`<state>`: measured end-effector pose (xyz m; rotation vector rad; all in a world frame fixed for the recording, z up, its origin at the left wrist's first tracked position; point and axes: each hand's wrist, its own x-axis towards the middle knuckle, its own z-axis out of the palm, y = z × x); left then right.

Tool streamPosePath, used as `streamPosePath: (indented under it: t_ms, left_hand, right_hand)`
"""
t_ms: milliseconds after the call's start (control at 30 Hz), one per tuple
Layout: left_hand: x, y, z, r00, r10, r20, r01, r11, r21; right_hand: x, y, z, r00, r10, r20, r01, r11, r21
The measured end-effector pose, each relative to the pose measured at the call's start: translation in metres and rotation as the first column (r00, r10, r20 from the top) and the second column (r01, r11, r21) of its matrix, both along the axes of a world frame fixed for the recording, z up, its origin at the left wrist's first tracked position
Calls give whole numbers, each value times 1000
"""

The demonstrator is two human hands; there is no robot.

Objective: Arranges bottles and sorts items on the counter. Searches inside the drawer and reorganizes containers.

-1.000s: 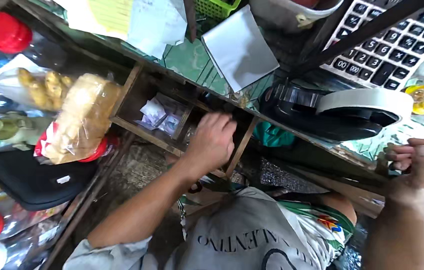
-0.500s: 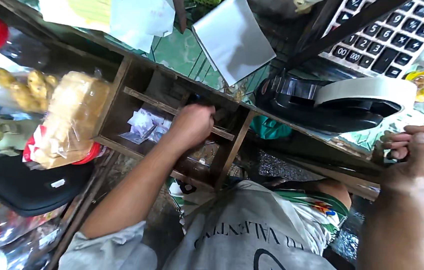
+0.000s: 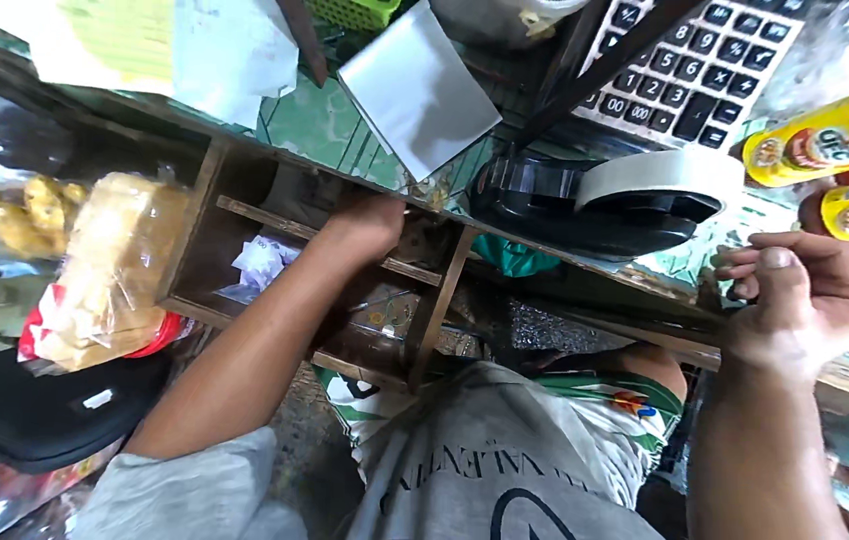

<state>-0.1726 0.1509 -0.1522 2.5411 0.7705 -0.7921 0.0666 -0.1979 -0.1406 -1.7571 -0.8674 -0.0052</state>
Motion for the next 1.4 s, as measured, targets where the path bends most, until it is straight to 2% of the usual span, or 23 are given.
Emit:
streamPosePath:
  t_ms: [133, 200, 233, 333, 400, 533, 600, 667, 700, 767, 833, 867, 900, 967, 1133, 1233, 1333, 1367, 1400]
  left_hand:
    - [-11, -3, 7, 999, -36, 24, 33, 994, 103]
    - [-20, -5, 9, 993, -26, 115, 4, 982, 190]
    - [-28, -6, 6, 975, -23, 221, -31, 971, 237]
    - [-53, -3, -5, 836, -36, 547, -145, 948, 284]
    - [-67, -5, 3, 773, 6, 635, -221, 940, 260]
    - [-101, -22, 43, 605, 96, 790, -423, 880, 217]
    - [-111, -32, 60, 447, 33, 894, -427, 886, 181]
    - [-108, -45, 71, 142, -26, 989, -325, 943, 72]
    - [-102, -53, 77, -2, 6, 1000, -257, 966, -7]
    - [-87, -66, 88, -218, 147, 965, -134, 975, -179]
    - [-74, -70, 96, -342, 275, 899, -32, 952, -303]
    - [-70, -70, 97, -366, 311, 877, -2, 942, -334]
    - [-67, -69, 96, -366, 330, 870, 15, 937, -349]
    - [-69, -63, 88, -305, 306, 902, -7, 946, -323]
    - [-90, -32, 27, -38, 69, 997, -184, 980, -75]
    - [-94, -27, -3, 214, 11, 977, -240, 970, 42]
    - [-88, -28, -7, 590, 36, 807, -250, 958, 139]
    - [-86, -28, -6, 650, 80, 756, -276, 951, 137]
    - [-87, -29, -4, 654, 108, 749, -314, 939, 139]
  right_hand:
    - [0, -1, 0, 1000, 11, -5, -11, 1000, 3]
    - [-1, -1, 0, 1000, 6, -11, -6, 1000, 10]
    - [-1, -1, 0, 1000, 0, -11, 0, 1000, 12]
    - [-1, -2, -2, 1000, -4, -13, 4, 1000, 17]
    - [0, -2, -2, 1000, 0, -14, 0, 1000, 25]
    - [-1, -3, -1, 1000, 17, -12, -17, 1000, 19]
    - [-1, -3, -1, 1000, 20, -9, -20, 1000, 19]
    - [-1, -3, -1, 1000, 26, -5, -26, 999, 23]
    - [0, -3, -1, 1000, 31, -3, -30, 999, 22]
    - [0, -2, -2, 999, 38, -1, -38, 999, 24]
    - [-1, -1, -1, 1000, 30, 1, -30, 999, 24]
    - [-2, -1, -1, 1000, 20, 1, -20, 1000, 21]
    - [-3, 0, 0, 1000, 9, 2, -9, 1000, 19]
    - [-4, 2, 1, 1000, -4, 7, 4, 1000, 15]
    - [-6, 2, 0, 999, -37, 15, 37, 999, -8]
    - [-8, 2, 2, 999, -51, 6, 51, 999, -18]
    - [-8, 2, 2, 999, -35, -12, 34, 999, -13]
    - [-7, 1, 3, 1000, -16, -17, 16, 1000, -1]
    - [-7, 1, 3, 1000, 10, -25, -10, 1000, 12]
